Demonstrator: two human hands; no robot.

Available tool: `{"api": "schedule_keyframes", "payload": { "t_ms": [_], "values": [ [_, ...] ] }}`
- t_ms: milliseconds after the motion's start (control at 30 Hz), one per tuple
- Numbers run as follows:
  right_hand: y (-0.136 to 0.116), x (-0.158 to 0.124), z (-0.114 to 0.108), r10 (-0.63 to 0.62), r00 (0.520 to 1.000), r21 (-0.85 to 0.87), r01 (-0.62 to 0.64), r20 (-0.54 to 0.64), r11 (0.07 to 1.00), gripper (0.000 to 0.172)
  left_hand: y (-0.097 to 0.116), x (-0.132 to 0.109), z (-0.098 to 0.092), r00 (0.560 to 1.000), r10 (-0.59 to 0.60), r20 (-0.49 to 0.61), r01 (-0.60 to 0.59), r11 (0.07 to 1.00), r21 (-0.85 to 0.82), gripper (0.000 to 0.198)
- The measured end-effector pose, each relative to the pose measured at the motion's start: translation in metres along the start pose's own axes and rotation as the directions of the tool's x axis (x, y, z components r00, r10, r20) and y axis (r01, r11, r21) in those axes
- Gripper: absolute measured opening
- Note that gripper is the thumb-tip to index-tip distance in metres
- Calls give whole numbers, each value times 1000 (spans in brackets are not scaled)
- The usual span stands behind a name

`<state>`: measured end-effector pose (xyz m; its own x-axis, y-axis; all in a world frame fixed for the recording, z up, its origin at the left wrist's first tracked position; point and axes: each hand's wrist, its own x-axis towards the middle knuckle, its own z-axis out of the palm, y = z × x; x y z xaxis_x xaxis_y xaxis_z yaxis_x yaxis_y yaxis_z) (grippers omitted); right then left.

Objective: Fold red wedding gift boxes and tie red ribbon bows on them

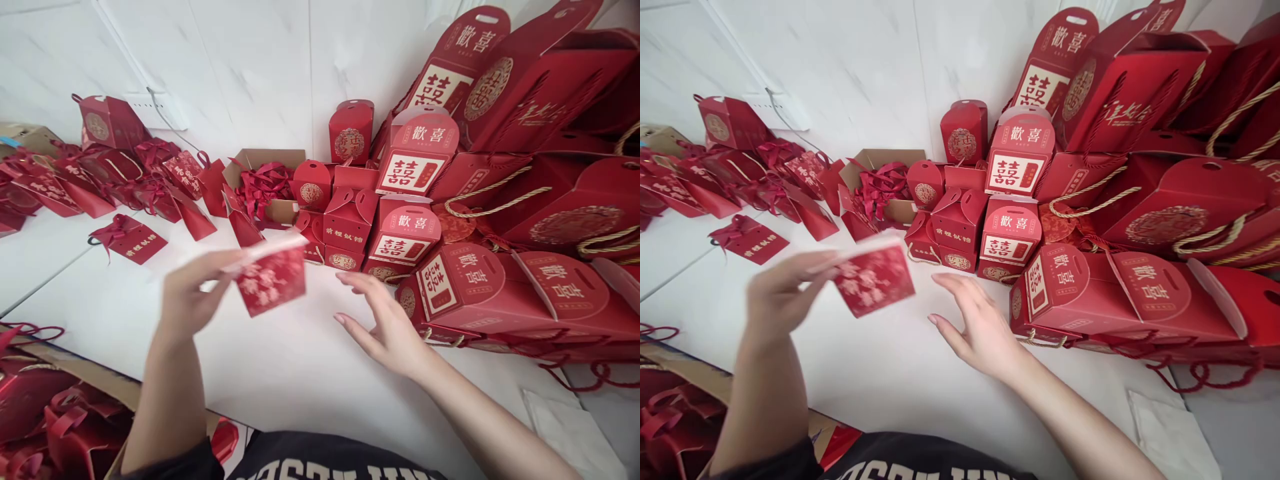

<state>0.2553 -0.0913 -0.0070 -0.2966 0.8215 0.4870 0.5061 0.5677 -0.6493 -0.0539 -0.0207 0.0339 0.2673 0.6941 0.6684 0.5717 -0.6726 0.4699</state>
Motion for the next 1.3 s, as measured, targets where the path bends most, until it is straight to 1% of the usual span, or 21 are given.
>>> {"api": "schedule_keyframes", "payload": {
  "t_ms": [33, 67, 100, 133, 200, 267, 367, 467, 567, 667, 767, 867, 1033, 1167, 1233, 1300],
  "values": [
    [-1, 6, -4, -21, 1000, -34, 21, -6, 999, 59, 7, -2, 14, 980, 132, 149, -121, 990, -80, 29],
    [-1, 11, -6, -46, 999, -84, 47, 8, 995, 58, 12, -4, 28, 941, 227, 250, -197, 971, -138, 35],
    [-1, 13, -7, -74, 997, -134, 78, 31, 988, 52, 16, -7, 41, 907, 293, 304, -236, 949, -209, 39],
    [0, 13, -8, -98, 993, -179, 107, 60, 978, 41, 19, -10, 52, 893, 323, 313, -244, 933, -265, 42],
    [2, 10, -8, -139, 986, -247, 159, 97, 956, 24, 23, -15, 67, 889, 333, 315, -229, 918, -324, 40],
    [2, 5, -8, -185, 978, -300, 205, 95, 932, 22, 24, -20, 75, 887, 330, 323, -225, 919, -323, 38],
    [-3, 1, -12, -245, 962, -347, 272, 120, 898, 25, 24, -25, 81, 887, 362, 285, -263, 906, -332, 46],
    [-11, 0, -17, -218, 967, -326, 249, 129, 912, 24, 26, -29, 85, 895, 382, 232, -280, 884, -374, 50],
    [-19, 1, -21, -187, 977, -302, 208, 97, 930, 25, 29, -30, 88, 881, 414, 229, -330, 884, -331, 41],
    [-24, 1, -25, -183, 977, -288, 207, 108, 935, 26, 28, -30, 89, 858, 439, 267, -385, 894, -231, 33],
    [-28, 2, -32, -190, 968, -318, 234, 163, 919, 24, 22, -32, 91, 884, 401, 241, -382, 916, -123, 30],
    [-30, 2, -41, -183, 956, -358, 258, 228, 897, 24, 13, -36, 95, 901, 390, 192, -383, 921, -72, 36],
    [-32, 0, -49, -142, 931, -386, 274, 337, 881, 22, 5, -41, 103, 890, 437, 130, -420, 897, -138, 40],
    [-33, -1, -50, -137, 926, -375, 273, 351, 886, 21, 5, -43, 107, 878, 471, 88, -460, 880, -121, 39],
    [-35, -2, -50, -154, 924, -369, 287, 351, 884, 21, 6, -43, 107, 865, 499, 56, -494, 865, -83, 34],
    [-37, -2, -51, -170, 916, -367, 309, 364, 877, 22, 8, -44, 106, 844, 536, 27, -535, 844, -22, 17]
  ]
}}
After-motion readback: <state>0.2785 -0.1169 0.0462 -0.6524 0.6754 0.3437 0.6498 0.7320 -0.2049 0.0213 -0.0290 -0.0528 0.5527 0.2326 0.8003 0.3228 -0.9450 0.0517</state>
